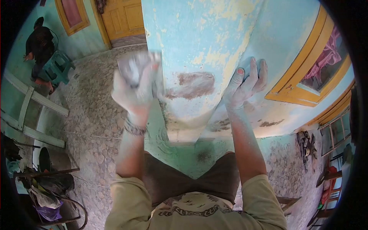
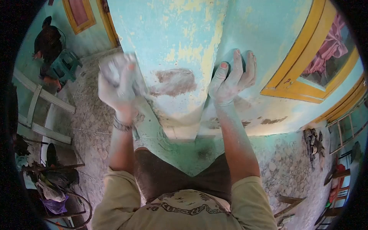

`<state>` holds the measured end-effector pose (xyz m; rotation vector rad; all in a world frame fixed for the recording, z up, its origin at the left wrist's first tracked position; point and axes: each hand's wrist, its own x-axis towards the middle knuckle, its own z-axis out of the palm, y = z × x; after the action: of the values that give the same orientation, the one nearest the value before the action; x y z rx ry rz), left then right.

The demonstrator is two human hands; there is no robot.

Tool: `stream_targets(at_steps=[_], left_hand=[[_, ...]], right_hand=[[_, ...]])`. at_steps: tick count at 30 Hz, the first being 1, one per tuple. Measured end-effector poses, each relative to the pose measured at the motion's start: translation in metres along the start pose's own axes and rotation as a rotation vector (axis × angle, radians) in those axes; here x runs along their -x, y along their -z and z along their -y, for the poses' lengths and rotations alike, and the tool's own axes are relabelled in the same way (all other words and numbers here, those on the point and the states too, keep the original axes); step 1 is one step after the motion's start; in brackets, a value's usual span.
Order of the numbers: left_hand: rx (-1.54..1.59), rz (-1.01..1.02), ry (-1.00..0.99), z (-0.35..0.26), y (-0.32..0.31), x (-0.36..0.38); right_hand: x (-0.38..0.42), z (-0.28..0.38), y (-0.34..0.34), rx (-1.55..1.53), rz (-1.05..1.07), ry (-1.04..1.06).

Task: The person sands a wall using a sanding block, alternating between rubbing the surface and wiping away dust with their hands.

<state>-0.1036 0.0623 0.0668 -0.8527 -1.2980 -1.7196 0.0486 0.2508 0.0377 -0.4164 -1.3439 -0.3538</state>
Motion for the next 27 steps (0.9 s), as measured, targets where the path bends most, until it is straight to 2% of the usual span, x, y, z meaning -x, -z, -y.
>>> stream_targets(at_steps=[3,6,9,10,12,14,16,18,20,22,24,27], left_hand=[[-0.094,0.071,-0.113,-0.019,-0.017,-0.071],[0.036,-0.004,-0.098,-0.02,-0.018,-0.062],[0.163,-0.045,-0.035,0.0,-0.004,0.003],[0.106,-0.024,-0.013,0.003,-0.003,0.004],[-0.018,0.007,0.039,-0.005,-0.001,-0.008],[-0.044,0.057,-0.04,-0.022,-0.011,-0.056],[-0.062,0.073,-0.072,-0.024,-0.014,-0.066],[-0.067,0.044,-0.064,-0.017,-0.009,-0.048],[0.161,0.0,-0.018,0.005,-0.003,0.002],[0.149,0.043,-0.035,0.01,-0.001,0.01],[-0.134,0.144,-0.083,-0.003,0.007,-0.008],[-0.045,0.182,-0.119,-0.029,-0.018,-0.058]], right_hand=[[-0.003,-0.001,-0.004,-0.011,-0.019,0.004],[-0.003,0.0,-0.003,-0.014,-0.014,0.0],[-0.003,0.0,-0.002,-0.013,-0.008,0.007],[-0.003,-0.001,-0.002,-0.009,-0.011,0.012],[-0.002,0.0,-0.001,-0.016,-0.011,0.008],[-0.002,0.0,-0.003,-0.021,-0.022,0.011],[-0.003,-0.001,-0.004,-0.029,-0.035,0.023],[-0.003,-0.002,-0.004,-0.022,-0.032,0.031],[-0.002,-0.002,-0.004,-0.022,-0.026,0.032],[-0.002,-0.003,-0.003,-0.009,-0.019,0.027],[-0.001,-0.002,-0.001,-0.006,-0.009,0.021],[-0.002,-0.001,-0.003,-0.004,-0.017,0.021]])
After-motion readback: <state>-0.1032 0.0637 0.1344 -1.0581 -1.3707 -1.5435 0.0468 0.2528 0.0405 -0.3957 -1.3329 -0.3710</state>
